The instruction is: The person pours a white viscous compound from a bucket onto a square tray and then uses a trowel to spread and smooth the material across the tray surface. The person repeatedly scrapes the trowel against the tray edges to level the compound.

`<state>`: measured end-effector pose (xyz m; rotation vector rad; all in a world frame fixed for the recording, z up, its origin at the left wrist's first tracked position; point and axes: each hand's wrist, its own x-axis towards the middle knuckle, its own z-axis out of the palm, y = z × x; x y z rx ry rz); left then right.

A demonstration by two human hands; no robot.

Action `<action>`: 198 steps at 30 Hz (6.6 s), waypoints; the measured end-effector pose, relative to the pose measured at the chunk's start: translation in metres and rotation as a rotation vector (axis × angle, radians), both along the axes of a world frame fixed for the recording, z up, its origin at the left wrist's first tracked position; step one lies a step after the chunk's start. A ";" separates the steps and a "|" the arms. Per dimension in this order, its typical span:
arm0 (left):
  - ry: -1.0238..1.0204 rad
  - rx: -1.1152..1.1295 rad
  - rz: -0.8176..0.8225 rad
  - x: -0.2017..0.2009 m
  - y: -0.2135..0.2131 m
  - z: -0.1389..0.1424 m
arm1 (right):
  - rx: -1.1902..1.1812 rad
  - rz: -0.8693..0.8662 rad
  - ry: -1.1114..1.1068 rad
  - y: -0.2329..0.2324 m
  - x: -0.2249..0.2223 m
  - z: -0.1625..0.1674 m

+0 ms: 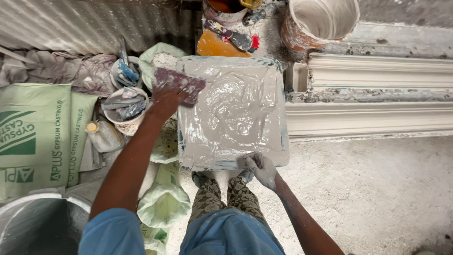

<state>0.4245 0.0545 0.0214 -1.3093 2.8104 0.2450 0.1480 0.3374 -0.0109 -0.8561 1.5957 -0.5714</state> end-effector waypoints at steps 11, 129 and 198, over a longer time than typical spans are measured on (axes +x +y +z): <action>0.150 -0.032 -0.014 -0.037 -0.029 0.000 | -0.023 -0.008 0.027 0.000 -0.001 -0.014; 0.368 0.665 0.588 0.075 0.187 0.070 | -0.388 0.877 0.469 -0.091 0.127 -0.013; 0.970 0.207 1.199 0.022 0.300 -0.012 | -0.815 1.746 0.478 -0.171 0.183 -0.030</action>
